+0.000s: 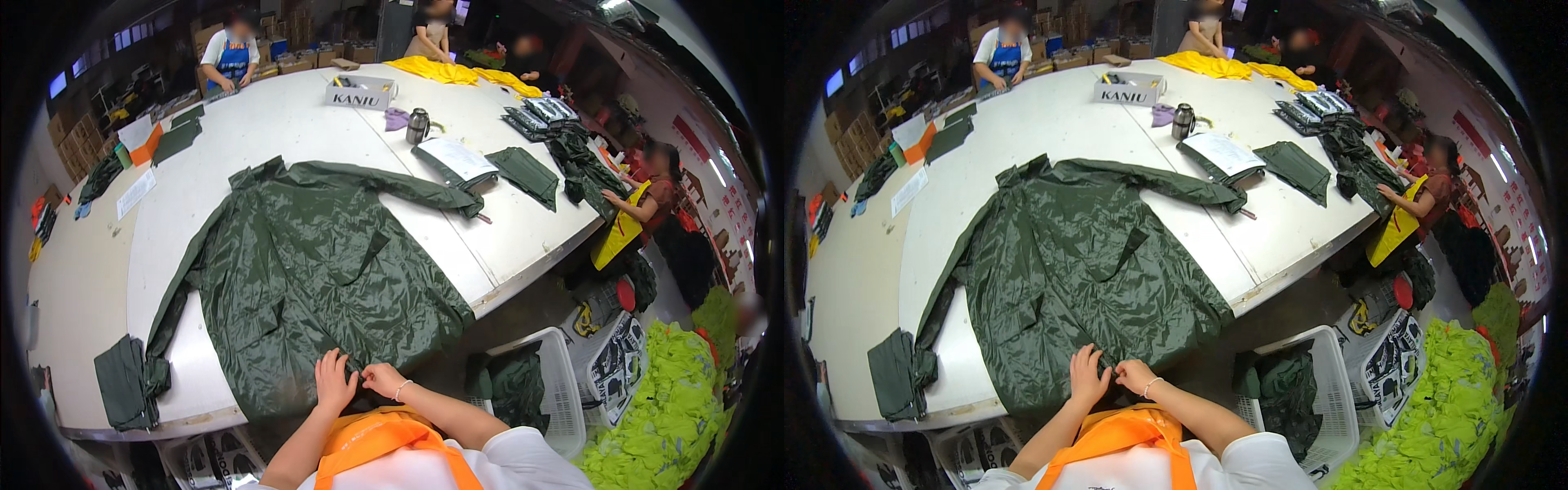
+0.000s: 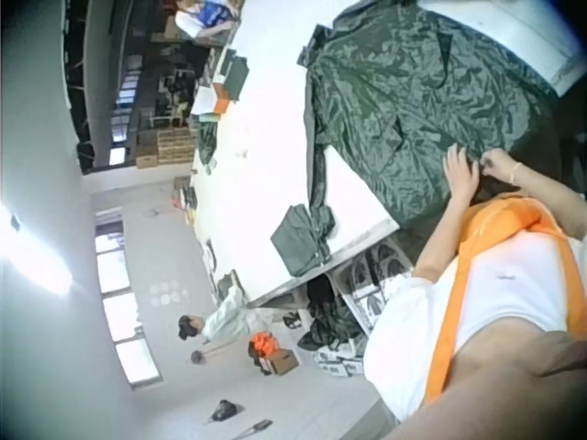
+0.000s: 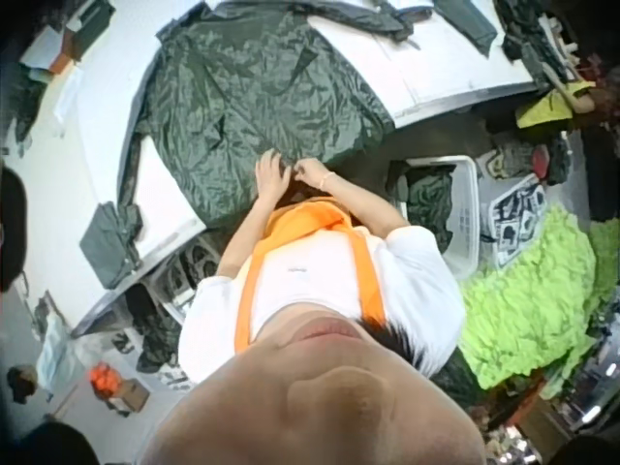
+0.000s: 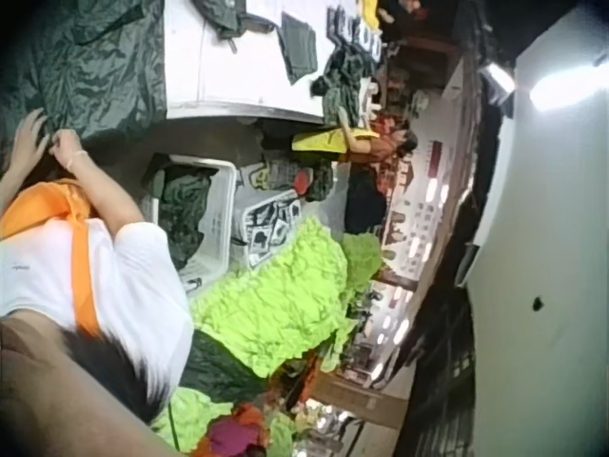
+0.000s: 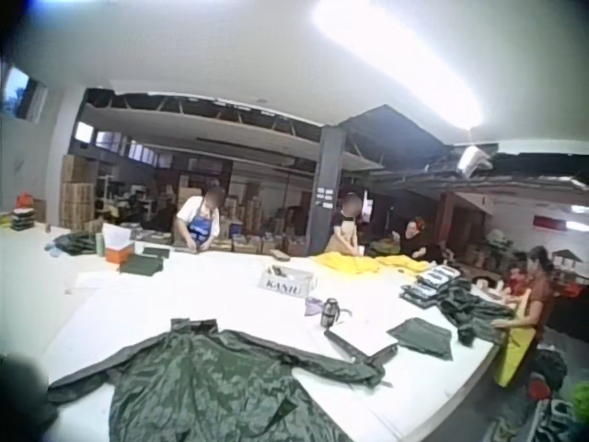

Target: The person folds dark green garments on a white table, places instruction sheets inside, and stacks them. They then unfold a jacket, smooth it out, and adjust the collar and zipper area.

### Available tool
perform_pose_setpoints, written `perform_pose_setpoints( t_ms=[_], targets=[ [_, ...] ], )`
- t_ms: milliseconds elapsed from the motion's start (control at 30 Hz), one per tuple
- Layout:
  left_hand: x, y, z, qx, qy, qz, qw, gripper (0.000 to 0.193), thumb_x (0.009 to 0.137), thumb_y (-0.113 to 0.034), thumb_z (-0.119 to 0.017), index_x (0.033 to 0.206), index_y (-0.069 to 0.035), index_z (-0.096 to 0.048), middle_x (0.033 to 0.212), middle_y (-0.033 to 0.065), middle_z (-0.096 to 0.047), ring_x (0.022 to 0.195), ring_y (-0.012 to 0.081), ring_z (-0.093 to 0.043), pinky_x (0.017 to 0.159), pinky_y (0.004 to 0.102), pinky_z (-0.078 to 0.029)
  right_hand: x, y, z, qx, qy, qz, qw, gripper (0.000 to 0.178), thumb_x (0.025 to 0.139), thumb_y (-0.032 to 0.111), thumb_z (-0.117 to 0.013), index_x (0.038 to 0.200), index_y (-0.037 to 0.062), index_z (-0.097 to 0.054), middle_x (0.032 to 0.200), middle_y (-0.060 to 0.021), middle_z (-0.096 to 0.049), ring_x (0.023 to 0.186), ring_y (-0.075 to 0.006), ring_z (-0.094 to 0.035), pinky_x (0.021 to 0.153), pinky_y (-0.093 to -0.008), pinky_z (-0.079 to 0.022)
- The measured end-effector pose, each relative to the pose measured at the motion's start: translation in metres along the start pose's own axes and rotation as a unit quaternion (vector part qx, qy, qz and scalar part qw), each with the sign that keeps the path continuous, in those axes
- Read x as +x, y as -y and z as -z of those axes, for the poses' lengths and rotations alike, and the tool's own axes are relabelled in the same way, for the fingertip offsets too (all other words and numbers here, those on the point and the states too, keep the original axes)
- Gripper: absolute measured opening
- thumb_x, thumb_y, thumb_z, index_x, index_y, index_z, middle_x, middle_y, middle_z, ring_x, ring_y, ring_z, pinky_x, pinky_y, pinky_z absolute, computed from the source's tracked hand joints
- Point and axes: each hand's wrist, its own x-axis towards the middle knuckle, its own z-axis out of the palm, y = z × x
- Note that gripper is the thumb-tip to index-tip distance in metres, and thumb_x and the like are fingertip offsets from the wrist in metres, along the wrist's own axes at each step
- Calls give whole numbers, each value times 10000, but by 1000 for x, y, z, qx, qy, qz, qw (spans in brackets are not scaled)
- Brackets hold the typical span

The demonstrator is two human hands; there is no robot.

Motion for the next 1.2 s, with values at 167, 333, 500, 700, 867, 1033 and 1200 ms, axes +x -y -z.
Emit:
perform_pose_setpoints(
  t_ms=[167,333,500,700,867,1033,1200],
  targets=[
    [-4,10,-16,-9,40,3,999,544,896,-230,-516,1372,-48,-327,1469,151,-247,1363,315,-212,1099,494,-138,-5,-5,-12,-44,-72,33,996,160,750,85,-680,868,-12,-634,778,-139,-642,708,-248,-635,665,-326,-503],
    [-7,16,-13,36,51,7,998,603,900,-278,-506,1393,-12,-283,1479,137,-239,1369,273,-224,1100,481,-159,-8,-19,-17,120,-91,-8,989,108,769,79,-681,820,-9,-643,724,-93,-650,647,-149,-605,632,-279,-488],
    [-17,22,-12,136,28,3,990,636,899,-333,-497,1395,2,-282,1488,130,-227,1371,255,-223,1098,476,-162,-5,-13,12,4,-156,11,988,129,826,134,-613,826,5,-623,828,-136,-631,768,-280,-607,715,-367,-484],
    [-12,18,-14,116,60,20,991,623,930,-323,-453,1421,-12,-228,1506,121,-172,1384,259,-183,1109,470,-127,-17,7,-21,-125,-127,98,979,229,744,179,-712,876,27,-604,847,-124,-600,878,-303,-555,797,-369,-456],
    [-13,15,-11,147,20,55,987,688,904,-416,-490,1410,-10,-263,1492,173,-187,1383,308,-170,1090,519,-133,-3,-12,-7,16,-64,21,998,153,746,103,-690,856,0,-669,781,-143,-645,706,-260,-629,659,-328,-498],
    [-14,16,3,125,22,67,990,590,904,-398,-500,1334,-6,-405,1442,172,-313,1334,304,-292,1065,503,-222,-9,-15,20,-17,-60,58,996,170,809,188,-619,852,30,-666,819,-163,-645,780,-326,-618,703,-378,-488],
    [13,26,32,-36,24,147,988,401,853,-311,-582,1122,-14,-600,1265,170,-530,1186,302,-484,1013,448,-319,13,-73,140,-10,-196,-18,980,155,795,158,-643,830,7,-656,797,-158,-655,731,-268,-643,665,-331,-494]
  ],
)
